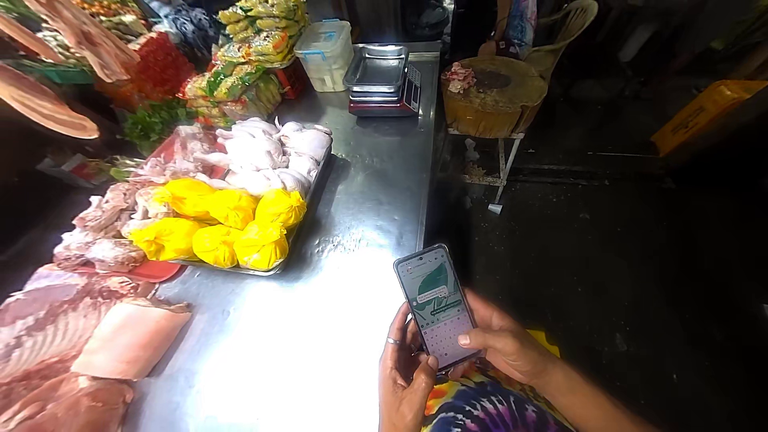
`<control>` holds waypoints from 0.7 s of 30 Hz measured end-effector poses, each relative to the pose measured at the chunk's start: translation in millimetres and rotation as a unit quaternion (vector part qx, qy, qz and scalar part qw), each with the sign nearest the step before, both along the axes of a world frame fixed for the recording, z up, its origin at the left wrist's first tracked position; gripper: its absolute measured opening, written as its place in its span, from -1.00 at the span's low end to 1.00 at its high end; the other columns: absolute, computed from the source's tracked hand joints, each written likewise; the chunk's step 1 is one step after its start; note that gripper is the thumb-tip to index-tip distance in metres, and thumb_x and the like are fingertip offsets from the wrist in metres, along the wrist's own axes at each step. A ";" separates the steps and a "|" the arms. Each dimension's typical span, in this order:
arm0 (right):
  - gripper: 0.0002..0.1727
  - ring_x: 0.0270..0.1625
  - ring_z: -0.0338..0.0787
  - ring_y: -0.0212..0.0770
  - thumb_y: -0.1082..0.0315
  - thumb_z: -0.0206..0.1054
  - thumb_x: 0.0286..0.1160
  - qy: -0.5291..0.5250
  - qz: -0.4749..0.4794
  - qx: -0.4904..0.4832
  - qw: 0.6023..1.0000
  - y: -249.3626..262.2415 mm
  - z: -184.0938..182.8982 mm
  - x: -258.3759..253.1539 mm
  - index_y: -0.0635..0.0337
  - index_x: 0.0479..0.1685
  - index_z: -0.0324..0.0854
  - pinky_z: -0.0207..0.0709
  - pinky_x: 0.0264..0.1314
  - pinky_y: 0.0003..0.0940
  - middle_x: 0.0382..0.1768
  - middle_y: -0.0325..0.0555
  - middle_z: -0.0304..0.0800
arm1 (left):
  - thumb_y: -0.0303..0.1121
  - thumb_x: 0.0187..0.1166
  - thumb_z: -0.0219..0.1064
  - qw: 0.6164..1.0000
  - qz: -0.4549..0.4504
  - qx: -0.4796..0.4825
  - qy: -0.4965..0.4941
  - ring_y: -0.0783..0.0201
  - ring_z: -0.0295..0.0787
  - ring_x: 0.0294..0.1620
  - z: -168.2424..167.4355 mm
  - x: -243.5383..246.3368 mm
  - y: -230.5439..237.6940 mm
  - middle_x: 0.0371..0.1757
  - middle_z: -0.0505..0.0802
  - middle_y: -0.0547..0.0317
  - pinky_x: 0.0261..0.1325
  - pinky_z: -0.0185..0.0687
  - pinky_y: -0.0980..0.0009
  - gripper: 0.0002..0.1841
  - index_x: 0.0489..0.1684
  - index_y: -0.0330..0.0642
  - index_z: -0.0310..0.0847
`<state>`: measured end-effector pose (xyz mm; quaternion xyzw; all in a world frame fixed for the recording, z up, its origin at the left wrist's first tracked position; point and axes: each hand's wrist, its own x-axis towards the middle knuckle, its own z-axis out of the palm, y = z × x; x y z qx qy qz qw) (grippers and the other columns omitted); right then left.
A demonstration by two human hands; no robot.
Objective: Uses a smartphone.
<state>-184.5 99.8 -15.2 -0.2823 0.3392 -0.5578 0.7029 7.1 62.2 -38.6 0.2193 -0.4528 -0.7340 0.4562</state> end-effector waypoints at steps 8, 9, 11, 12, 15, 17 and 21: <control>-0.24 0.15 0.90 0.04 0.56 0.21 0.47 0.007 0.002 0.003 1.000 -0.4 -2.7 -0.5 0.12 0.74 0.07 0.90 -0.12 -0.07 0.30 0.07 0.75 | -0.42 0.49 0.40 1.000 0.007 0.008 -0.001 0.20 0.74 0.37 -3.1 -0.3 0.7 0.49 0.66 -0.10 0.37 0.71 0.29 -0.12 0.78 -0.48 -0.11; -0.25 0.14 0.90 0.04 0.56 0.21 0.47 0.007 0.002 0.004 1.000 -0.5 -2.3 -0.5 0.12 0.73 0.07 0.90 -0.12 -0.07 0.30 0.06 0.75 | -0.42 0.49 0.41 1.000 0.008 0.010 -0.001 0.19 0.75 0.36 -3.3 -0.1 0.7 0.48 0.67 -0.11 0.37 0.71 0.29 -0.11 0.78 -0.49 -0.11; -0.25 0.15 0.90 0.04 0.57 0.20 0.47 0.003 0.001 0.000 1.000 -0.3 -3.1 -0.6 0.12 0.73 0.08 0.90 -0.10 -0.06 0.30 0.07 0.75 | -0.43 0.48 0.39 1.000 0.006 0.010 0.000 0.20 0.75 0.36 -2.9 -0.4 0.6 0.49 0.67 -0.11 0.37 0.71 0.30 -0.12 0.78 -0.49 -0.12; -0.25 0.14 0.90 0.05 0.57 0.20 0.47 -0.001 0.000 -0.003 1.000 -0.4 -4.0 -0.4 0.13 0.73 0.07 0.90 -0.10 -0.06 0.30 0.08 0.75 | -0.44 0.49 0.38 1.000 0.003 0.007 0.001 0.21 0.74 0.37 -2.3 -0.5 0.0 0.50 0.67 -0.09 0.37 0.71 0.30 -0.13 0.78 -0.48 -0.12; -0.25 0.16 0.89 0.05 0.57 0.20 0.47 -0.001 0.001 -0.004 1.000 -0.2 -5.3 -1.0 0.12 0.73 0.08 0.89 -0.10 -0.06 0.31 0.07 0.74 | -0.44 0.48 0.38 1.000 0.000 0.004 0.003 0.23 0.74 0.37 -2.0 -1.3 -0.7 0.50 0.67 -0.05 0.38 0.70 0.31 -0.13 0.78 -0.46 -0.10; -0.24 0.18 0.89 0.04 0.57 0.21 0.46 0.001 0.003 0.000 1.000 0.7 -5.8 -1.7 0.12 0.73 0.06 0.89 -0.09 -0.06 0.32 0.06 0.74 | -0.42 0.50 0.40 1.000 -0.003 0.006 0.006 0.23 0.74 0.37 -1.7 -2.1 -0.2 0.51 0.68 -0.04 0.38 0.70 0.32 -0.13 0.78 -0.44 -0.10; -0.23 0.18 0.88 0.06 0.56 0.22 0.46 0.001 0.003 0.007 1.000 1.4 -5.4 -3.2 0.11 0.74 0.06 0.90 -0.09 -0.05 0.31 0.07 0.74 | -0.40 0.51 0.41 1.000 -0.005 0.005 0.004 0.23 0.74 0.37 -2.0 -3.1 -0.5 0.51 0.67 -0.04 0.38 0.70 0.32 -0.12 0.79 -0.44 -0.10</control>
